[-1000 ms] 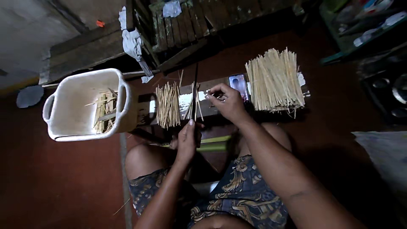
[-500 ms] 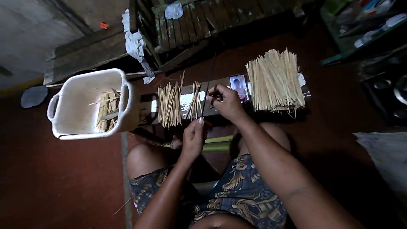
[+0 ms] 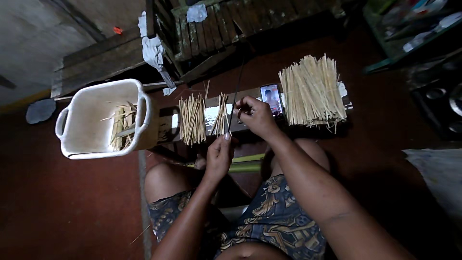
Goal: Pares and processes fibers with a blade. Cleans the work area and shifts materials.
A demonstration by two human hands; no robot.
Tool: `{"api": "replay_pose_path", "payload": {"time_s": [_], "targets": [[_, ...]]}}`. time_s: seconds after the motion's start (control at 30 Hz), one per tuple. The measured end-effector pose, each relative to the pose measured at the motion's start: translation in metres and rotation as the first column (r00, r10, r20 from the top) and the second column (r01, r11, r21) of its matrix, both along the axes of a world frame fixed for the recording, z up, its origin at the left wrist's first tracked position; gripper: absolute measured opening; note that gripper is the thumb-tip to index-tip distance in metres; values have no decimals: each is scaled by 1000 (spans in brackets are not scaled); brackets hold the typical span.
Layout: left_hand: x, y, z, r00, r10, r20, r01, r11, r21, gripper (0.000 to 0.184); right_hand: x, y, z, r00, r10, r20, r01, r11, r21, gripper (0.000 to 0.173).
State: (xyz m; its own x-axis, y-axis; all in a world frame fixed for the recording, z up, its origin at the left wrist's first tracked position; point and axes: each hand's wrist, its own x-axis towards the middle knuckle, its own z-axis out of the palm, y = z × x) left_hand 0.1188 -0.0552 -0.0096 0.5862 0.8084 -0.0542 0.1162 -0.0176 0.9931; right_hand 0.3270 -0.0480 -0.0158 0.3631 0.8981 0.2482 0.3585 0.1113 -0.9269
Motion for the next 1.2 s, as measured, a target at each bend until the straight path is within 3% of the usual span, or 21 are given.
{"api": "replay_pose_path", "payload": {"time_s": [0.17, 0.27, 0.4, 0.53, 0.63, 0.83, 0.97, 1.2], "targets": [[-10, 1, 4, 1000, 5, 15, -5, 1000, 13, 49, 2, 3, -4, 1000, -21, -3, 21, 1000, -5, 16], [-36, 4, 11, 1000, 13, 2, -13, 997, 72, 48, 6, 5, -3, 989, -96, -114, 95, 995, -19, 19], [-97, 3, 19, 994, 87, -62, -74, 982, 176, 46, 7, 28, -16, 962, -180, -206, 137, 969, -208, 24], [-151, -7, 24, 977, 183, -106, -143, 942, 303, 41, -5, 70, -34, 970, -208, -128, 149, 919, -365, 30], [-179, -16, 14, 975, 211, -73, -188, 951, 245, 44, -18, 86, -50, 987, -140, 72, 157, 821, -548, 40], [-176, -28, -18, 972, 234, 39, -237, 965, 110, 45, -63, 102, -57, 957, -87, 277, 238, 783, -574, 53], [-165, -29, -38, 969, 238, 67, -241, 970, 38, 44, -99, 120, -55, 973, 8, 232, 129, 813, -568, 47], [-163, -20, -39, 958, 260, 125, -250, 964, -91, 42, -129, 135, -65, 1000, 10, 24, 4, 866, -501, 38]]}}
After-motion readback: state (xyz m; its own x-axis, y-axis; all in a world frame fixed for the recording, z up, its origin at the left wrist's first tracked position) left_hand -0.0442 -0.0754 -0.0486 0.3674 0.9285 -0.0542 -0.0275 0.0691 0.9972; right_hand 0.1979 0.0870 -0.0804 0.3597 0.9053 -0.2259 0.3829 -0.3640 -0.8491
